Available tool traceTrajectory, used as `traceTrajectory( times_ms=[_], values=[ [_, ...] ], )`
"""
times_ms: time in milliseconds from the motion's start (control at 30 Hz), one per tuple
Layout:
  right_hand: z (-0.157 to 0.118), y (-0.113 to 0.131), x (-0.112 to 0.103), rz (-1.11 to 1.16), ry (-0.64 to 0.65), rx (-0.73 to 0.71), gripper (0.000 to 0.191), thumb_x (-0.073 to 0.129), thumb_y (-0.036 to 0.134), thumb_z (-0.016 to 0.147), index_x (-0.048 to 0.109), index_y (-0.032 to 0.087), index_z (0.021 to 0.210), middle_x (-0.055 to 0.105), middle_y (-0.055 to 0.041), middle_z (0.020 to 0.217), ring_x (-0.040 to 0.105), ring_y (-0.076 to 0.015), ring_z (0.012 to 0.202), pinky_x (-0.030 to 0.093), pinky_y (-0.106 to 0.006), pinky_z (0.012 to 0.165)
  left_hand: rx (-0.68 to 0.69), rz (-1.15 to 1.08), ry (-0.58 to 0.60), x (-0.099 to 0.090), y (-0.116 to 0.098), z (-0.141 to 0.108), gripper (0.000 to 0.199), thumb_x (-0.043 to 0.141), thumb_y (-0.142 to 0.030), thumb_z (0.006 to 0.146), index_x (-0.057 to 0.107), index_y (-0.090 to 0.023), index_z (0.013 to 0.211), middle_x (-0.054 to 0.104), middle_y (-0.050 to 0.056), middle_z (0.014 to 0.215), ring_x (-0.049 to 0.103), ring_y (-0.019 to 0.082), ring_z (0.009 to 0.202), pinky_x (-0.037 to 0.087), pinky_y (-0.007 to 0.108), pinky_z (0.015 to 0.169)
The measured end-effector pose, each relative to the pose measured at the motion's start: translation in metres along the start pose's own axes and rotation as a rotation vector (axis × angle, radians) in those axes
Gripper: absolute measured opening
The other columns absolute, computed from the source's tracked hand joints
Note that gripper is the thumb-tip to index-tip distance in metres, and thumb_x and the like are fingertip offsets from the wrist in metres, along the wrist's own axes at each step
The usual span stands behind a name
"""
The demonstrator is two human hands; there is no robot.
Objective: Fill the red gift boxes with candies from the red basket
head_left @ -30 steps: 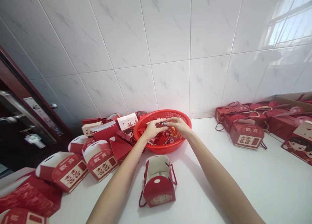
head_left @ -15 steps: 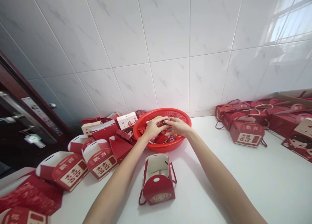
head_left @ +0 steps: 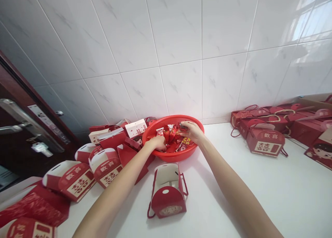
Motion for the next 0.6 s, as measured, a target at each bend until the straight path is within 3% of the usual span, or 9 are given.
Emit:
traceTrajectory(
  times_ms=[200, 333, 400, 500, 600],
  values=[
    [0.000, 0.001, -0.001, 0.017, 0.000, -0.010, 0.010, 0.075, 0.022, 0.069, 0.065, 0.019, 0.070, 0.067, 0.0006, 0.069, 0.068, -0.0170, 0.065, 0.057, -0.030, 0.061, 0.037, -0.043, 0.069, 0.012, -0.004, 0.007, 0.025, 0.074, -0.006, 0.045, 0.057, -0.019, 0.058, 0.069, 0.004, 0.071, 0.067, 0.025, 0.075, 0.048, 0.028, 0.062],
    [0.001, 0.000, -0.001, 0.046, -0.001, -0.002, 0.013, 0.075, 0.023, 0.066, 0.063, 0.019, 0.069, 0.064, 0.0017, 0.068, 0.067, -0.0172, 0.066, 0.056, -0.030, 0.061, 0.123, -0.205, 0.054, 0.010, -0.012, 0.001, 0.034, 0.075, -0.011, 0.052, 0.064, -0.019, 0.083, 0.069, 0.001, 0.078, 0.068, 0.021, 0.075, 0.050, 0.025, 0.060],
    [0.001, 0.000, 0.000, 0.040, 0.013, 0.000, 0.013, 0.074, 0.024, 0.065, 0.063, 0.019, 0.069, 0.064, 0.0016, 0.068, 0.065, -0.0166, 0.065, 0.053, -0.029, 0.058, 0.178, -0.293, -0.011, 0.003, -0.017, 0.000, 0.039, 0.070, -0.013, 0.060, 0.064, -0.019, 0.098, 0.071, 0.002, 0.093, 0.068, 0.020, 0.087, 0.053, 0.025, 0.067],
    [0.002, 0.000, 0.001, 0.015, 0.026, -0.014, 0.011, 0.071, 0.024, 0.064, 0.062, 0.020, 0.068, 0.063, 0.0012, 0.068, 0.062, -0.0157, 0.065, 0.049, -0.027, 0.054, 0.322, -0.573, -0.201, -0.015, -0.023, -0.001, 0.047, 0.070, -0.013, 0.064, 0.062, -0.019, 0.110, 0.068, 0.006, 0.115, 0.064, 0.022, 0.109, 0.054, 0.029, 0.083],
    [0.003, 0.000, -0.001, -0.005, 0.015, -0.027, 0.010, 0.068, 0.021, 0.061, 0.064, 0.020, 0.070, 0.064, 0.0013, 0.071, 0.060, -0.0152, 0.068, 0.049, -0.026, 0.054, 0.423, -0.851, -0.337, -0.027, -0.018, 0.000, 0.053, 0.081, -0.020, 0.059, 0.064, -0.017, 0.109, 0.069, 0.009, 0.114, 0.063, 0.026, 0.110, 0.054, 0.035, 0.087]
  ],
)
Point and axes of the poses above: each hand's wrist, its own z-axis towards the middle knuckle, its own x-axis out of the palm, y = z × x, the point moved 8 cm from there along z, towards the middle knuckle
